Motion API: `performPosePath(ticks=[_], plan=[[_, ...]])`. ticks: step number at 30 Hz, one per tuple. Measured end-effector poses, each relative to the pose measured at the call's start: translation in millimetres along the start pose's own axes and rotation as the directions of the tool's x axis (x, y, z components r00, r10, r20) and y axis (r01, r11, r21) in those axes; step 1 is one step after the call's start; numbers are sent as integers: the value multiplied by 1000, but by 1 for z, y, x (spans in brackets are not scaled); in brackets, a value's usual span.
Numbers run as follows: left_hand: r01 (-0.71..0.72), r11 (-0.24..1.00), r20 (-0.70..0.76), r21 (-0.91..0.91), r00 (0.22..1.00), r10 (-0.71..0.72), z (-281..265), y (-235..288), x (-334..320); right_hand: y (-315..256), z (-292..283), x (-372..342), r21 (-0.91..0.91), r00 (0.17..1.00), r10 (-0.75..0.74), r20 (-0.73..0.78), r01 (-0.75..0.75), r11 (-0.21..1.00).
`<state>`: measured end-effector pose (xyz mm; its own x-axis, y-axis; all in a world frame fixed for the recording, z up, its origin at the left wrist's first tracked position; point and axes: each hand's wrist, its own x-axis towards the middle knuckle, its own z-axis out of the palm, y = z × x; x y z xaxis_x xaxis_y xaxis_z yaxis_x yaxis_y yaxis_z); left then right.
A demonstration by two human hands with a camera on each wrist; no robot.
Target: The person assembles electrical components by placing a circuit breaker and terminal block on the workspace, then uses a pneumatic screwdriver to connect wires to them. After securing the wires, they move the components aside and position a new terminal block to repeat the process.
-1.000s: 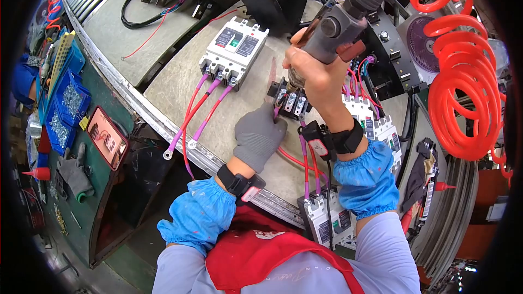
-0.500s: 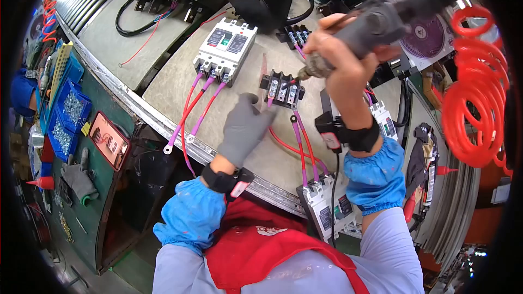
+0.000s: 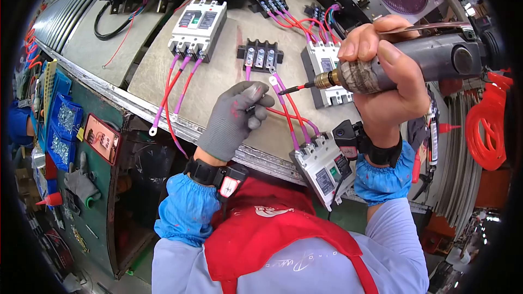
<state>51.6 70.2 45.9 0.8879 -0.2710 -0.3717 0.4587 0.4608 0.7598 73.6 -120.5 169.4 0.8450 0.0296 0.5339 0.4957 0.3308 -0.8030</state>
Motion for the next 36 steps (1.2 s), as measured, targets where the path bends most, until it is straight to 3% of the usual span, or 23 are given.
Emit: performPosePath(ticks=[4, 10, 14, 18, 27, 30, 33, 36], plan=[[-9, 984, 51, -179, 999, 18, 12, -7, 1, -6, -5, -10, -22, 1000, -22, -7, 22, 1000], [206, 890, 277, -408, 956, -94, 3, -15, 1, -10, -6, -15, 43, 998, -56, -23, 57, 997], [200, 923, 230, -329, 965, -127, 11, -13, -4, -12, 2, -15, 84, 994, -52, -91, 60, 995], [209, 891, 346, -402, 936, -63, 4, -17, -2, -9, 2, -16, 104, 995, -31, -90, 40, 994], [212, 849, 344, -485, 938, -38, 5, -20, 0, -3, 2, -17, 128, 995, 40, -95, -27, 991], [368, 715, 515, -595, 857, -12, -1, -28, 10, 1, 0, -16, 222, 995, 40, -96, -18, 975], [360, 702, 463, -614, 885, -50, 3, -25, 9, 5, 0, -17, 246, 996, 27, -90, -4, 969], [308, 777, 338, -549, 932, -130, 12, -15, 2, 8, 0, -20, 165, 998, -15, -63, 26, 986]])
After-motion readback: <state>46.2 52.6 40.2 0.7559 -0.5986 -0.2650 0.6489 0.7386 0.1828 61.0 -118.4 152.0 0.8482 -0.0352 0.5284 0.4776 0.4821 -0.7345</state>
